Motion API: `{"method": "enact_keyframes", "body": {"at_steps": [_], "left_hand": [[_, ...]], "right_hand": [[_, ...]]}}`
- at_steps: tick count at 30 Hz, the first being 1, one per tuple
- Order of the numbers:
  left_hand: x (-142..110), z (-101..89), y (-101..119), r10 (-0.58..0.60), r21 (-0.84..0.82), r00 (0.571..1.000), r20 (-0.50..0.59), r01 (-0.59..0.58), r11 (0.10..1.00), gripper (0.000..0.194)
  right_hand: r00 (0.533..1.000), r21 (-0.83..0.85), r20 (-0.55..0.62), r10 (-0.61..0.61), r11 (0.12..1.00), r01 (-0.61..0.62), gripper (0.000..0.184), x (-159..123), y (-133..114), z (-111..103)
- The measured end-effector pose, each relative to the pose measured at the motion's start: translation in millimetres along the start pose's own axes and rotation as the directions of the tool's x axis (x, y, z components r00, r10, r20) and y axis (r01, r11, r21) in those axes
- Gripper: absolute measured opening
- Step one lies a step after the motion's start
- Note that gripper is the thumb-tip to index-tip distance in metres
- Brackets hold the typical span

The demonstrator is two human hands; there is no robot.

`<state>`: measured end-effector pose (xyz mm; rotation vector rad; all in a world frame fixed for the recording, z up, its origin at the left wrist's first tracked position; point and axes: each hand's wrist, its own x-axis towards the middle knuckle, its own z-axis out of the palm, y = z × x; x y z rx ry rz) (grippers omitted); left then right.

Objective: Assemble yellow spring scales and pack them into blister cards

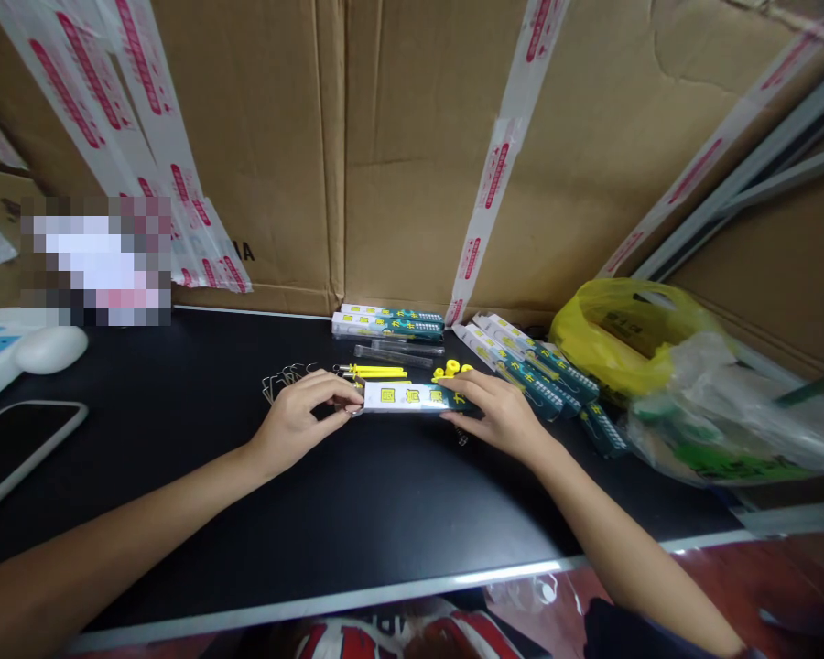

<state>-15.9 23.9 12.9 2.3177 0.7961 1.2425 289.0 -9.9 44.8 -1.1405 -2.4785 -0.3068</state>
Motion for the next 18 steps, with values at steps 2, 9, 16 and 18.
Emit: {"method": "enact_keyframes", "body": {"at_steps": [2,9,16,18], "left_hand": [[0.0,0.3,1.4,0.035,0.016,0.999,-0.02,-0.034,0.999,0.01],[-1.3,2.0,-1.2,-0.017,-0.031,0.998,-0.056,0.015,0.999,0.007],[0.6,-1.8,1.7,0.001,0.02,0.996,-0.093,0.001,1.0,0.012],[0.8,-1.8,0.8,-0.006,0.004,0.997,-0.072,0.007,1.0,0.013]], "right_hand": [[1.0,-0.008,-0.016,0.014,1.0,-0.015,0.036,0.1,0.2,-0.2],[0.999,-0.03,-0.043,0.021,0.999,-0.022,0.036,0.6,-0.4,-2.2],[0.999,-0.002,-0.049,0.003,1.0,-0.003,0.036,0.1,0.3,-2.4],[0.999,0.005,-0.044,-0.005,1.0,0.006,0.036,-0.4,1.2,-2.0]]}}
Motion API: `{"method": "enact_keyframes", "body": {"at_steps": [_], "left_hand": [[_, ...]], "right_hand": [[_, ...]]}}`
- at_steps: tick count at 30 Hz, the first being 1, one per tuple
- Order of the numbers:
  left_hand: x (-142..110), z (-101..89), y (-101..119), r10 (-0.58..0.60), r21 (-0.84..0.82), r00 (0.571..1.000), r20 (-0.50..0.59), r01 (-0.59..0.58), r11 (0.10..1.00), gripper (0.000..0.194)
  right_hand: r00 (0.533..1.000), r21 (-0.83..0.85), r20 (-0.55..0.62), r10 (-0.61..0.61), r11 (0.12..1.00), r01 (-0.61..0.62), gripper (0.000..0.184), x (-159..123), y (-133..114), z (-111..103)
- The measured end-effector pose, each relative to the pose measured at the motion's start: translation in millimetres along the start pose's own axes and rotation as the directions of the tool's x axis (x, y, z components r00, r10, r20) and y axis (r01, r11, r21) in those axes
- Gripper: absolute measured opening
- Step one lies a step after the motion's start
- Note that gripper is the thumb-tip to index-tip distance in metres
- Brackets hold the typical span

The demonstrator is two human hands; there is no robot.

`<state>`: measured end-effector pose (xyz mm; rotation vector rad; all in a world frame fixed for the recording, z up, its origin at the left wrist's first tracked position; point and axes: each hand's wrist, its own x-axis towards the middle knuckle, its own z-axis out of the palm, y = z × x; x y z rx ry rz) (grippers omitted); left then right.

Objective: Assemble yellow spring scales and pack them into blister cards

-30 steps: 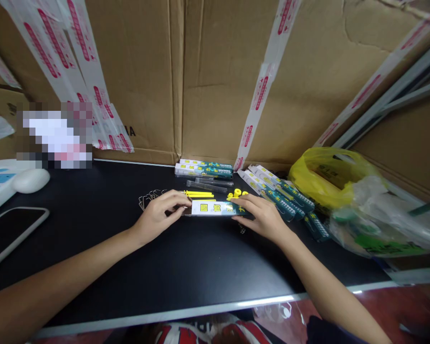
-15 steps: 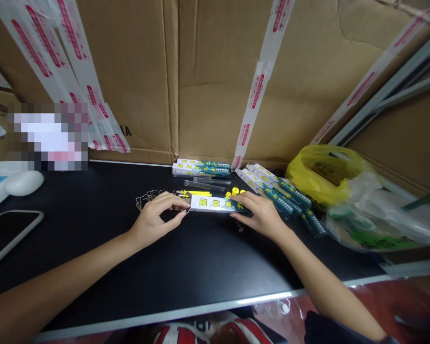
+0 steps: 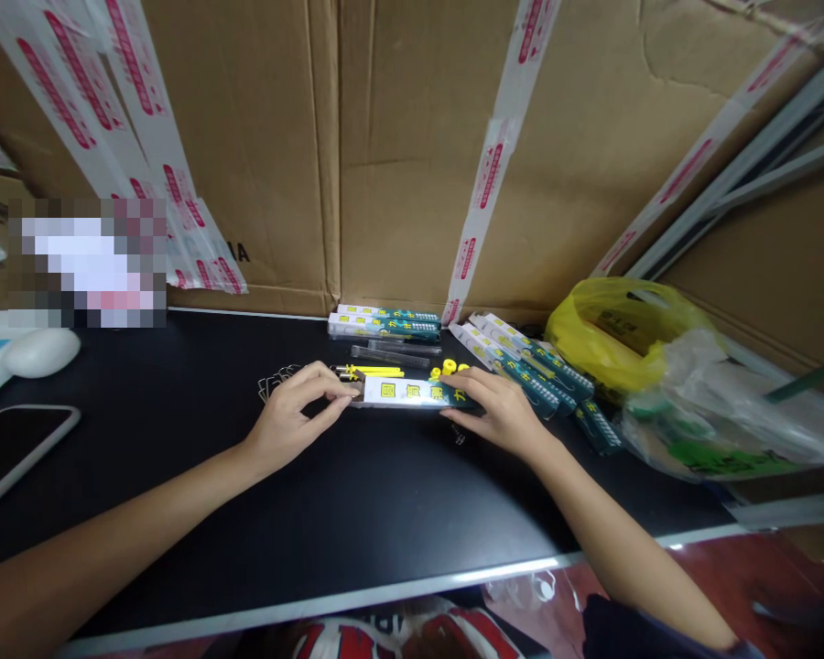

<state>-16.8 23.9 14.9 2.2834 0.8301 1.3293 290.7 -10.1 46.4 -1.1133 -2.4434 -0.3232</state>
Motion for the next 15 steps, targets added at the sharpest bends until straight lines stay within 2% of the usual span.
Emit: {"method": "enact_keyframes", "body": {"at_steps": [4,8,15], "left_hand": [[0.1,1.5,-3.0,0.041,-0.056,0.999,0.032,-0.039,0.998,0.011],[-0.3,1.9,-3.0,0.091,-0.092,0.994,0.055,-0.086,0.992,0.007],[-1.0,1.4,-3.7,0.076,-0.052,0.99,0.115,-0.07,0.996,0.011]], "right_hand": [[1.0,0.011,0.021,-0.014,1.0,0.014,0.037,-1.0,1.8,1.1],[1.0,0.051,-0.01,-0.003,0.999,0.003,0.037,-0.7,1.3,-0.1],[1.0,0.108,0.0,-0.005,0.994,0.005,0.04,-1.7,0.3,1.8]]}}
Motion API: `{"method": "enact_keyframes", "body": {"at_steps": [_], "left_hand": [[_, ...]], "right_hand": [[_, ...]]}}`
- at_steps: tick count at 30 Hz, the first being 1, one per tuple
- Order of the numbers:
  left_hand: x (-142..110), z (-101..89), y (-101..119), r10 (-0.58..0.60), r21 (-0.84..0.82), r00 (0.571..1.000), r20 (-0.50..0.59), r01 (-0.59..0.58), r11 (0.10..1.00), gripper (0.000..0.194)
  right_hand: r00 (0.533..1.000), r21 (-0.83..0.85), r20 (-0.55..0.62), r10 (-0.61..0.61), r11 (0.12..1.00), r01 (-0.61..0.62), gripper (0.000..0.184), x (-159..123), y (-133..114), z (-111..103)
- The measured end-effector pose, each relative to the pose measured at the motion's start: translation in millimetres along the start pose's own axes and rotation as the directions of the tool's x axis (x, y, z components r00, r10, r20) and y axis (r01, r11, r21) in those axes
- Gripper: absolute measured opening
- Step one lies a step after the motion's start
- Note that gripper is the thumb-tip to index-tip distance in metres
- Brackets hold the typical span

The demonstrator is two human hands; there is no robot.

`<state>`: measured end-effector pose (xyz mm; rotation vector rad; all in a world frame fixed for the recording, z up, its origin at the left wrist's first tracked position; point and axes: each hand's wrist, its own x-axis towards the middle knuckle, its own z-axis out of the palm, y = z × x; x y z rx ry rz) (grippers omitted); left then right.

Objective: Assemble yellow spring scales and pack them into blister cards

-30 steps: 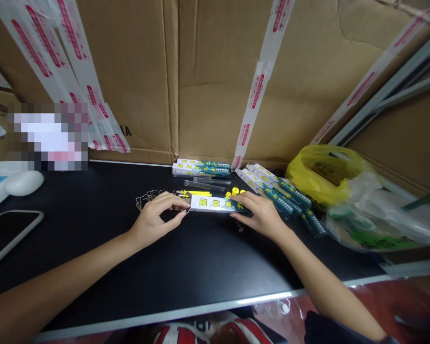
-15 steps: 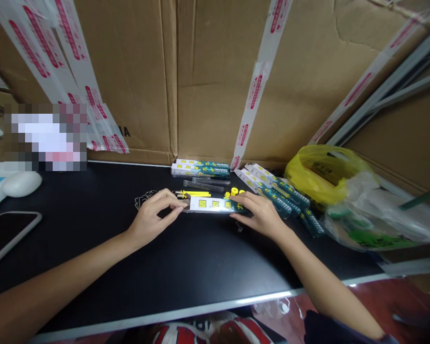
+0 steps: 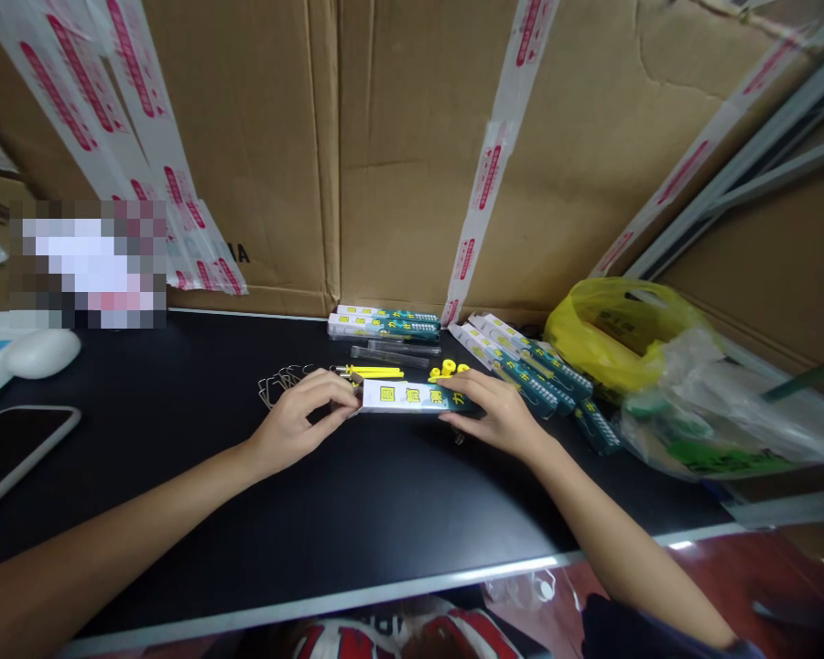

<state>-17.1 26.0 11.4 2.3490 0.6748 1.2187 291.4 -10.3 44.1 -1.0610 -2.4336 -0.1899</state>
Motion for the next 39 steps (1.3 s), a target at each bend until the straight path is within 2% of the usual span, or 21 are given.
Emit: {"method": "enact_keyframes", "body": {"at_steps": [5,10,14,17,18,21,23,26,29,39], "left_hand": [[0.6,0.6,0.3,-0.032,-0.018,0.999,0.032,0.033,0.999,0.01],[1.2,1.0,-0.4,-0.019,0.013,0.998,0.059,0.018,1.0,0.013],[0.8,1.5,-0.6,-0.044,0.01,0.998,0.048,0.044,0.999,0.014],[-0.5,3.4,0.0,-0.09,-0.013,0.996,0.009,0.09,0.996,0.007],[-1.0,4.3,0.2,-0.113,-0.018,0.993,-0.027,0.113,0.993,0.009],[-2.1,7.0,-0.2,-0.181,-0.044,0.976,-0.121,0.177,0.983,0.034],[-2.5,8.1,-1.2,-0.208,-0.056,0.975,-0.082,0.204,0.977,0.044],[-2.4,8.3,-2.6,-0.222,-0.038,0.975,0.009,0.223,0.974,0.029],[-1.6,7.5,-2.1,-0.241,-0.046,0.97,0.015,0.241,0.969,0.014],[-0.9,6.2,1.0,-0.258,-0.167,0.965,0.04,0.261,0.951,0.013]], "right_hand": [[1.0,-0.028,0.008,-0.002,1.0,0.002,0.04,-1.0,1.5,2.4],[1.0,-0.029,0.023,-0.016,0.999,0.017,0.038,-0.4,-1.2,3.3],[0.999,-0.013,0.037,-0.027,1.0,0.027,0.038,0.6,-4.0,5.0],[0.998,-0.006,0.052,-0.027,1.0,0.027,0.038,1.5,-5.2,6.0],[0.998,-0.004,0.053,-0.026,1.0,0.026,0.038,1.7,-5.4,6.2],[0.999,-0.002,0.047,-0.019,1.0,0.02,0.038,2.0,-5.5,6.3],[0.999,-0.005,0.043,-0.021,1.0,0.021,0.038,2.0,-5.1,6.4],[0.998,-0.005,0.046,-0.031,0.999,0.031,0.037,1.8,-4.4,6.4],[0.998,0.015,0.055,-0.035,0.999,0.034,0.038,2.0,-4.5,6.6],[0.998,0.008,0.057,0.006,1.0,-0.006,0.038,1.3,-3.1,8.0]]}}
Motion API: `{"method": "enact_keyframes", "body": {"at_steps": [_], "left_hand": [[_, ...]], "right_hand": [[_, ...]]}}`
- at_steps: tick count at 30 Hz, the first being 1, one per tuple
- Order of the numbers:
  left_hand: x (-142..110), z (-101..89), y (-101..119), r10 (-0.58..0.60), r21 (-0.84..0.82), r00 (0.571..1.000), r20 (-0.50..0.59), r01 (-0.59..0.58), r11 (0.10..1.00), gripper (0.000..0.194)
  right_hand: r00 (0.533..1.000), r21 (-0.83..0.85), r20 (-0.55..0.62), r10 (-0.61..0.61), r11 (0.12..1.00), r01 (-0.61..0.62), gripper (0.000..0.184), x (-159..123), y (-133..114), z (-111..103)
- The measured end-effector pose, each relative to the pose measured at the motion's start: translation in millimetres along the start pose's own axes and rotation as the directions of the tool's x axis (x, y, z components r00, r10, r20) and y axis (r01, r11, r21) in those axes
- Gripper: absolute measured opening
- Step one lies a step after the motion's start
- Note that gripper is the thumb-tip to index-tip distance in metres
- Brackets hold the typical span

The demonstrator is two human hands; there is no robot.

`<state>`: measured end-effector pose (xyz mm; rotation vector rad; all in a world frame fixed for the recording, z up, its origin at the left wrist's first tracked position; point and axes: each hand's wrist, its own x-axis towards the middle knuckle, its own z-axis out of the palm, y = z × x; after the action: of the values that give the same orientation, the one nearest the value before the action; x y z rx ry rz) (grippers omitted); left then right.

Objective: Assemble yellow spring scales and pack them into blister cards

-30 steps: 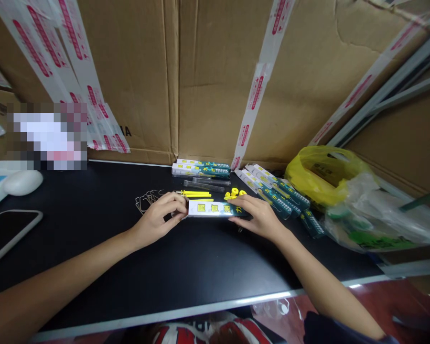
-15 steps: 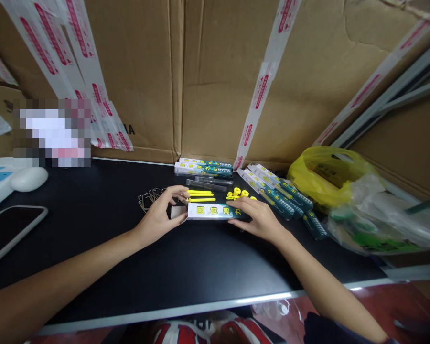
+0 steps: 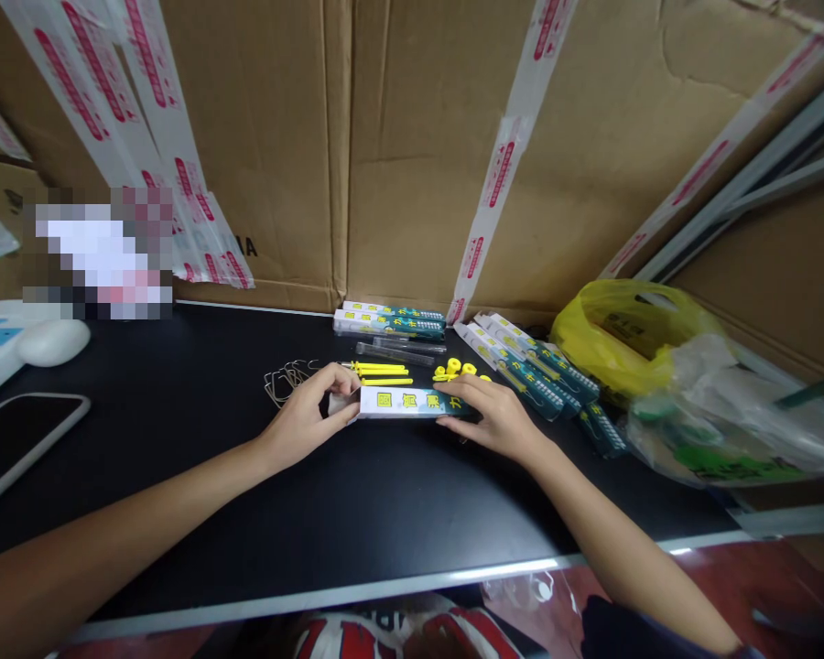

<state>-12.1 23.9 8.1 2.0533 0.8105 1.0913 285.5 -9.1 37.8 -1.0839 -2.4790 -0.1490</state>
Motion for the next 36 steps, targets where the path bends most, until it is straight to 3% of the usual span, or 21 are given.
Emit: {"method": "enact_keyframes", "body": {"at_steps": [2,7,13,17,22,26,29,34,36], "left_hand": [[-0.1,-1.4,0.9,0.029,-0.001,0.999,0.03,-0.029,1.0,0.004],[-0.3,-4.5,1.3,0.128,-0.044,0.987,0.094,-0.125,0.991,0.012],[-0.8,-4.4,-1.4,0.157,-0.01,0.986,0.06,-0.156,0.988,0.008],[-0.5,-2.1,-2.1,0.119,-0.036,0.993,0.023,-0.118,0.992,0.007],[-1.4,1.0,-4.8,-0.021,-0.102,1.0,0.021,0.023,0.995,0.007],[-2.0,0.4,-3.5,-0.089,-0.032,0.993,0.077,0.092,0.995,0.011],[-3.4,-0.9,-2.0,-0.144,0.015,0.988,0.048,0.143,0.99,0.013],[-6.0,-2.0,-0.6,-0.106,0.164,0.993,0.052,0.097,0.982,0.011],[-5.9,-1.1,1.1,-0.125,0.123,0.989,0.076,0.115,0.986,0.011]], "right_hand": [[1.0,0.002,-0.003,0.009,1.0,-0.009,0.038,-0.4,1.3,0.1],[1.0,0.006,-0.012,0.011,1.0,-0.011,0.038,-1.5,2.3,-0.6],[1.0,0.016,-0.024,-0.012,1.0,0.012,0.038,-1.4,0.2,-2.1],[1.0,0.019,-0.013,-0.013,1.0,0.013,0.039,-1.1,-0.1,-1.1],[1.0,0.014,-0.008,-0.01,1.0,0.01,0.038,-0.4,-1.0,-0.6],[1.0,0.009,-0.003,-0.011,1.0,0.011,0.038,0.5,-2.6,-0.6],[1.0,0.0,-0.001,-0.001,1.0,0.001,0.038,0.5,-2.9,-0.4],[1.0,-0.007,-0.003,0.003,1.0,-0.003,0.038,0.3,-2.6,-0.5],[1.0,-0.002,0.0,0.004,1.0,-0.004,0.038,0.1,-2.7,-0.4]]}}
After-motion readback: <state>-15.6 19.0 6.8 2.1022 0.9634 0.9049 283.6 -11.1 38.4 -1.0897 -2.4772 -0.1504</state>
